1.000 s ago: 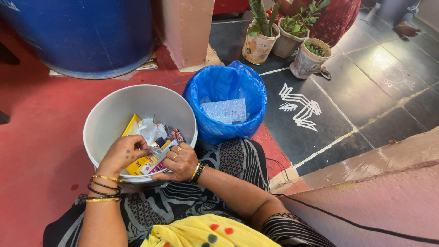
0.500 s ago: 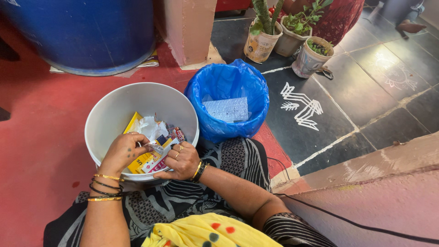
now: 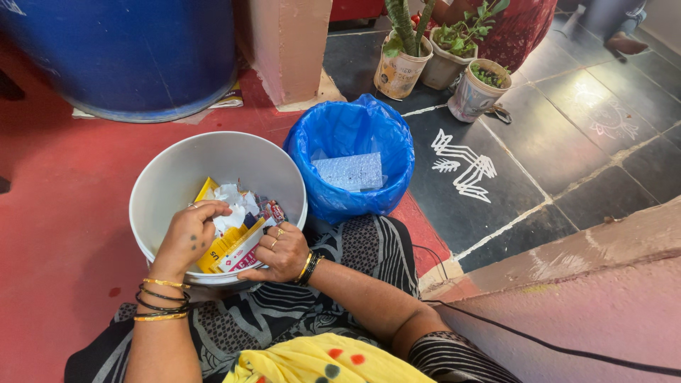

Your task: The person sits on the floor and sorts through waste items, transferring them from a blue plastic bag into a white bucket. They handle various small plastic wrappers and packaging, picking them up one by one and placing them into the bucket.

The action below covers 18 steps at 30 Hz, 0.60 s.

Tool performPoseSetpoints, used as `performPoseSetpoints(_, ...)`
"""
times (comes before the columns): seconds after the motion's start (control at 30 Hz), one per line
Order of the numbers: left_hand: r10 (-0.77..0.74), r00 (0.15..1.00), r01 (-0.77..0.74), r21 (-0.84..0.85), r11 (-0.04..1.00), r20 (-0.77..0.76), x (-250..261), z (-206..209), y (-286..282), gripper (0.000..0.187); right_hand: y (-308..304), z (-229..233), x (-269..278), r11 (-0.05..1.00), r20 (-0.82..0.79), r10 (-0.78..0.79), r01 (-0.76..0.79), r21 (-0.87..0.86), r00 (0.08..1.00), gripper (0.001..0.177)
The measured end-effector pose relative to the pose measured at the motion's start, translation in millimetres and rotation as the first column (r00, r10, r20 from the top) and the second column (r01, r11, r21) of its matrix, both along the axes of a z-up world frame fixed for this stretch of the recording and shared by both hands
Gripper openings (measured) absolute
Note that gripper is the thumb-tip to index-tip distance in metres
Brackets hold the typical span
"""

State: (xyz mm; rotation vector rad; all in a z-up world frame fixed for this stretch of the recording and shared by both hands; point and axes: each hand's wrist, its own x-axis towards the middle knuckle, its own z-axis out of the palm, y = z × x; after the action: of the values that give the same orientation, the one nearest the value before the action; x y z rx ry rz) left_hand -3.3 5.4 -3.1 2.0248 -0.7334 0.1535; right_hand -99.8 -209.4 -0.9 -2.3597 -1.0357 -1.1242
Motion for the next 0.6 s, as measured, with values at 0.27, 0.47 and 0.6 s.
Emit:
performPoseSetpoints(0.27,0.012,0.954,-0.119,-0.338,0.934,-0.3,3.3,13.6,0.5,0.022,1.7,-0.1,1.7,1.0,0.004,-0.01,0.01,-0.002,1.0,0.053)
performPoseSetpoints(0.47,0.006,0.922,-0.211,-0.493,0.844,-0.386,6.2,33.7,-23.7,0.045,2.7,-1.3,1.4,1.0,-0.011,-0.012,0.012,-0.006,1.0,0.052)
performPoseSetpoints(0.6,-0.006,0.901,-0.206,-0.439,0.875,-0.435,4.4,25.8,-31.3,0.052,3.0,2.4,3.0,1.0,-0.016,-0.005,0.005,-0.017,1.0,0.054)
